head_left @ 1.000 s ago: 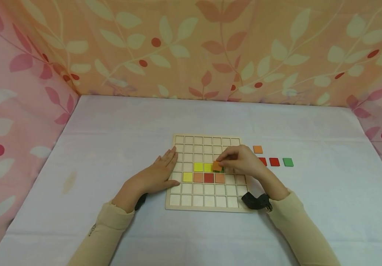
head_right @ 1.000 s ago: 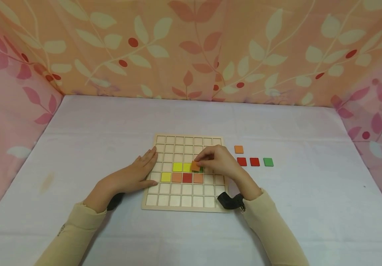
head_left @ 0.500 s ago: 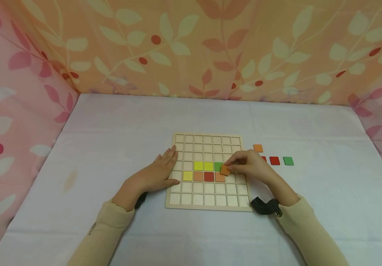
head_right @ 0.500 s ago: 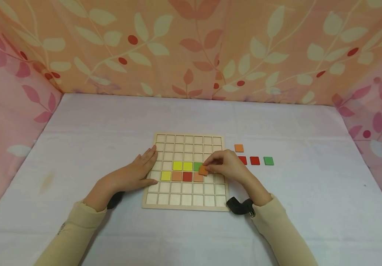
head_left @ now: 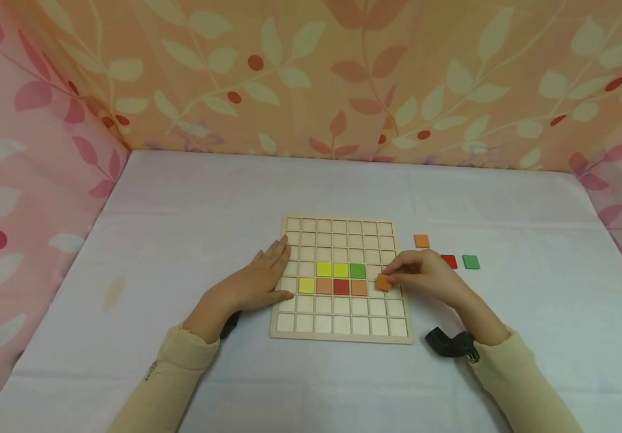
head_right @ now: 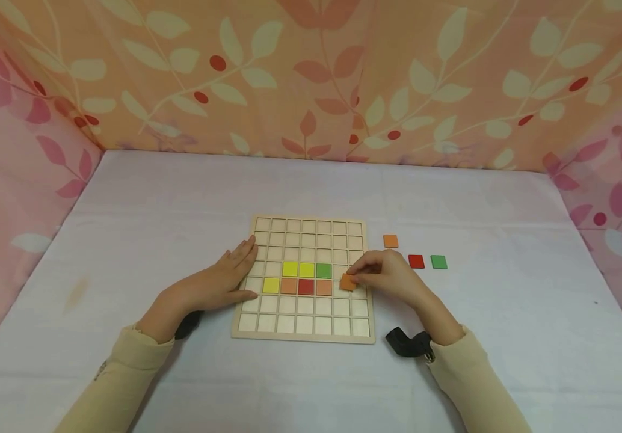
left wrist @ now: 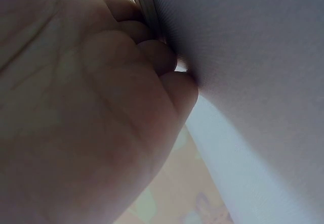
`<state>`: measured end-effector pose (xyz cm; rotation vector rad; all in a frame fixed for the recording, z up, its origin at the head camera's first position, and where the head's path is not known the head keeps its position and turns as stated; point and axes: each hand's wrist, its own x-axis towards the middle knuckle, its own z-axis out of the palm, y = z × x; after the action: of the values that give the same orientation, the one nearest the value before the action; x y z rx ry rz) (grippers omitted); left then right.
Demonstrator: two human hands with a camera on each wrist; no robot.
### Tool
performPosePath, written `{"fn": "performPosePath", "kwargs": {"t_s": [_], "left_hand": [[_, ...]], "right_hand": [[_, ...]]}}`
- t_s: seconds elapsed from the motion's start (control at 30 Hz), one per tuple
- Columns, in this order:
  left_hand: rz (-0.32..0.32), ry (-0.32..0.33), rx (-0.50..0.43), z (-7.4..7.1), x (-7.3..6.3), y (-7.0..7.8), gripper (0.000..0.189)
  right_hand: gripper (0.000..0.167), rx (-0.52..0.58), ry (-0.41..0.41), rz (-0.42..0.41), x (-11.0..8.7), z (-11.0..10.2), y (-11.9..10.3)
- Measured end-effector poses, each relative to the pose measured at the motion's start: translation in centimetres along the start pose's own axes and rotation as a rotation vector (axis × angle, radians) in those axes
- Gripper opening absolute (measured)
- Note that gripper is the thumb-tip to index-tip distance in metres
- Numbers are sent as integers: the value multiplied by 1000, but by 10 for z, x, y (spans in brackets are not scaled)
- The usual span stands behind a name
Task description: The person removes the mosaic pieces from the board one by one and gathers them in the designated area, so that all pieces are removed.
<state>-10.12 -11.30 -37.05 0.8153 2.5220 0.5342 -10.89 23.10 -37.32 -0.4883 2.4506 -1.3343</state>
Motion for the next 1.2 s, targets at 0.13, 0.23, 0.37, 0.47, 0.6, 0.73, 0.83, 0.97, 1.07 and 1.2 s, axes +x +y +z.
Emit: {"fn": "performPosePath", "kwargs": {"t_s": [0.13, 0.23, 0.37, 0.47, 0.6, 0.73, 0.83, 0.97, 1.07, 1.2], "left_hand": [[0, -3, 3, 1, 0, 0, 87], [5, 2, 3, 2, 1, -1, 87], [8, 5, -1, 3, 3, -3, 86], [7, 8, -3, 3, 2, -4, 87], [7, 8, 0, 2, 2, -4, 87], [7, 3, 2, 1, 3, -3, 87], [3, 3, 5, 1, 4, -3, 87], [-1, 3, 11, 1, 4, -3, 87], [1, 2, 10, 1, 4, -3, 87], [-1, 1, 7, 1, 5, -4, 88]], "right_hand": [[7, 18, -5, -3, -6, -5, 5], [8, 8, -5, 4, -9, -9, 7], [10, 9, -11, 5, -13, -17, 8], [11, 16, -27, -9, -15, -24, 8], [12, 28, -48, -18, -18, -31, 10], [12, 19, -56, -2, -21, -36, 12], [12, -2, -55, 16, -21, -38, 15], [12, -21, -58, 34, -22, -41, 18], [12, -34, -59, 32, -22, -43, 20], [11, -63, -52, 21, -22, -44, 22]]}}
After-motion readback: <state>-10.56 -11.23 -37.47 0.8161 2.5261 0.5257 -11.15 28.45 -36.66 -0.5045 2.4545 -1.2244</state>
